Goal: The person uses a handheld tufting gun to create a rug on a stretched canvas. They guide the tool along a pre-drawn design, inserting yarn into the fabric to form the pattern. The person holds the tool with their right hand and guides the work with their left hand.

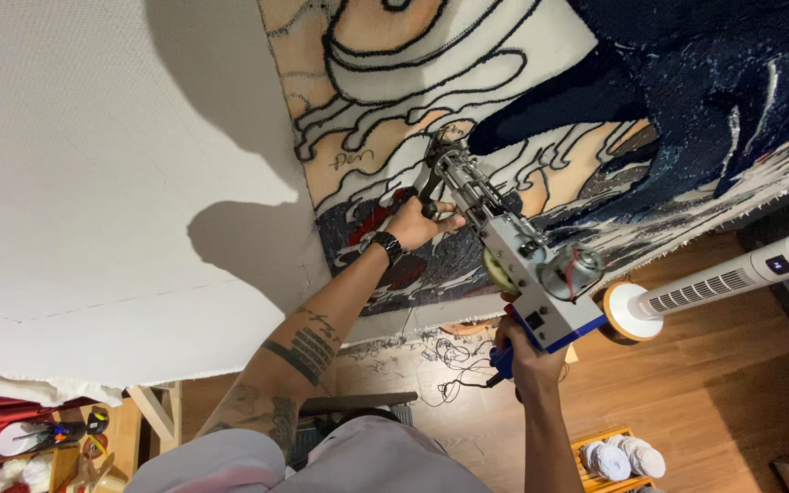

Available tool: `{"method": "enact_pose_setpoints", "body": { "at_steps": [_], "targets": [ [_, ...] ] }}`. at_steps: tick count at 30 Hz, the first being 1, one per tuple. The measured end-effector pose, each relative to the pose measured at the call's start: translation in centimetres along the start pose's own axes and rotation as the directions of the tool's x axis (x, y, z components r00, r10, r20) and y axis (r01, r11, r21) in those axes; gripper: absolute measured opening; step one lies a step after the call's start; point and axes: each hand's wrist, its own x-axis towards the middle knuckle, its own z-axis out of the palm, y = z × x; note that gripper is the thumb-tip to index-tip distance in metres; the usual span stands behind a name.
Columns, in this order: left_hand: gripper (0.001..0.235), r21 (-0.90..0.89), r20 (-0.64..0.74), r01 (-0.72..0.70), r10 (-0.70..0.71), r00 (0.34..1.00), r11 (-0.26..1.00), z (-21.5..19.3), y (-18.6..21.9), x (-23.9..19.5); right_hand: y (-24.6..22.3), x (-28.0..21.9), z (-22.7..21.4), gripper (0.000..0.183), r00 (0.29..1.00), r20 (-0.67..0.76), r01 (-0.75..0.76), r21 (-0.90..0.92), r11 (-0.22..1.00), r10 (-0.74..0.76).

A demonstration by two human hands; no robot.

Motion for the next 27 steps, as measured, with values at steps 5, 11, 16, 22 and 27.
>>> {"method": "enact_pose_setpoints", "body": {
  "at_steps": [5, 11, 16, 22, 27],
  "targets": [
    [0.052, 0.02, -0.012, 0.009, -0.009, 1.0, 1.0, -0.4, -2.5, 3.3, 2.0, 0.6, 0.1, 0.019, 0.996, -0.043, 0.059, -0.254, 0.965, -0.073],
    [0.054, 0.046, -0.023, 0.044, -0.043, 0.999, 0.998, -2.5, -1.0, 0.8, -1.9, 0.7, 3.4, 0.029, 0.99, -0.118, -0.099, -0.195, 0.976, 0.077],
    [0.057, 0.006, -0.028, 0.031, -0.031, 0.999, 1.0, -2.0, 1.4, -0.2, 1.1, 0.4, 1.4, 0.019, 0.999, -0.041, -0.04, -0.166, 0.985, 0.033],
    [0.062, -0.017, -0.042, 0.015, -0.016, 0.999, 1.0, -1.1, 2.8, 0.0, 0.7, 0.9, 0.6, 0.011, 1.0, 0.018, 0.005, -0.116, 0.993, -0.003],
    [0.059, -0.069, -0.022, -0.056, 0.055, 0.998, 0.996, 0.9, -2.0, 3.8, -2.4, 0.8, 1.6, 0.026, 0.999, 0.043, 0.038, -0.134, 0.99, -0.033]
  ]
}}
